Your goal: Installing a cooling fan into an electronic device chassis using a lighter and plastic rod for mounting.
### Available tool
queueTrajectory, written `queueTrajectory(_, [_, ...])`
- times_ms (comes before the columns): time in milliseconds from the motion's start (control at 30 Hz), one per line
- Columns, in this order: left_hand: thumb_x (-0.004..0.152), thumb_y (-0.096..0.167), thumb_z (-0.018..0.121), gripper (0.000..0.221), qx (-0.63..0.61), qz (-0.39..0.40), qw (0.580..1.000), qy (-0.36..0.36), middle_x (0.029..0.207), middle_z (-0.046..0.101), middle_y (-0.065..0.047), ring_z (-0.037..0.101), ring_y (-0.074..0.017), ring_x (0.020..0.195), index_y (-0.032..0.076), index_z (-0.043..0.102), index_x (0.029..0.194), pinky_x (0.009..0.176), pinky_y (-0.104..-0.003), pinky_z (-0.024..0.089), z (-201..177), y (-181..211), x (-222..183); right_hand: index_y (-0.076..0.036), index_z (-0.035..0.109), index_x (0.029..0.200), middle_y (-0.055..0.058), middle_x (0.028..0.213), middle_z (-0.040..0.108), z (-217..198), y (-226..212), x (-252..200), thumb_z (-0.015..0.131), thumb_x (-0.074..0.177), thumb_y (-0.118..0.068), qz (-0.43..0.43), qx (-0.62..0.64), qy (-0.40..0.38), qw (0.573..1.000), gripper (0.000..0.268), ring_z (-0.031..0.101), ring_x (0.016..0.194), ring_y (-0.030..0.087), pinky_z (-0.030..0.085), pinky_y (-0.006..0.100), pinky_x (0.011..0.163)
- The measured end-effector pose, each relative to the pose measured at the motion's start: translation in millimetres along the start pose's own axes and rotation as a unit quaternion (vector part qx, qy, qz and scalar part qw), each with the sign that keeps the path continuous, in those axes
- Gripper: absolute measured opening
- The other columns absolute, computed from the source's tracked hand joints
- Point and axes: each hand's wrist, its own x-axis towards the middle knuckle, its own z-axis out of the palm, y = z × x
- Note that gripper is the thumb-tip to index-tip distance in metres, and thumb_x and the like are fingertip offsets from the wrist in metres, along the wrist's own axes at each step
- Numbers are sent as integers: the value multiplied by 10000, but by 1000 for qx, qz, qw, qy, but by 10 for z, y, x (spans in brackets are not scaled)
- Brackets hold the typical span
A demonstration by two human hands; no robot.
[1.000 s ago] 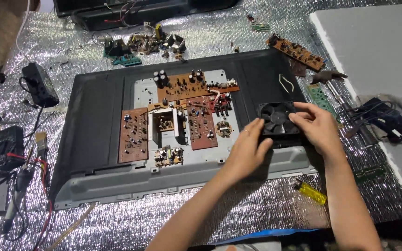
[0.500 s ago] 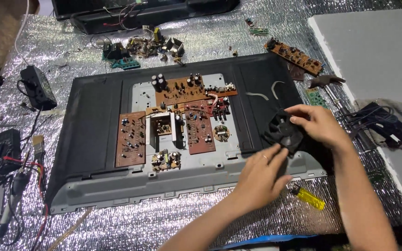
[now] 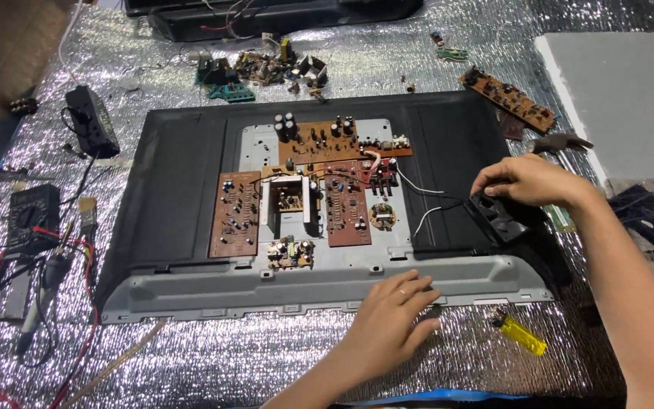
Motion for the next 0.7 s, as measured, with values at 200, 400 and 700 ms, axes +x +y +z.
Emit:
queueTrajectory(200, [1031, 343, 491, 438, -1, -35, 998, 51, 1421, 592, -163, 422, -332, 1411, 34, 623, 1313, 1097, -495, 329, -224, -33, -248, -247, 673, 1332, -3, 1388, 664, 165, -147, -4, 593, 945, -334, -141, -71, 104, 982, 404, 632, 1228, 236, 498, 457, 1065])
queueTrajectory(400, [1026, 332, 514, 416, 18, -34, 996, 79, 1386, 623, -145, 451, -308, 1387, 44, 633, 1302, 1083, -473, 344, -201, -83, -348, -120, 767, 1120, 72, 951, 763, 520, -436, 145, 713, 873, -198, -232, 5, 181, 956, 265, 699, 786, 240, 542, 364, 749])
queueTrajectory(700, [1013, 257, 553, 291, 109, 55, 975, 187, 1348, 587, -196, 515, -342, 1287, 59, 645, 1205, 1035, -474, 399, -69, -90, 177, -41, 783, 1086, 31, 770, 722, 635, -706, -109, 699, 952, -135, -128, 293, 265, 910, 185, 556, 626, 90, 425, 229, 570])
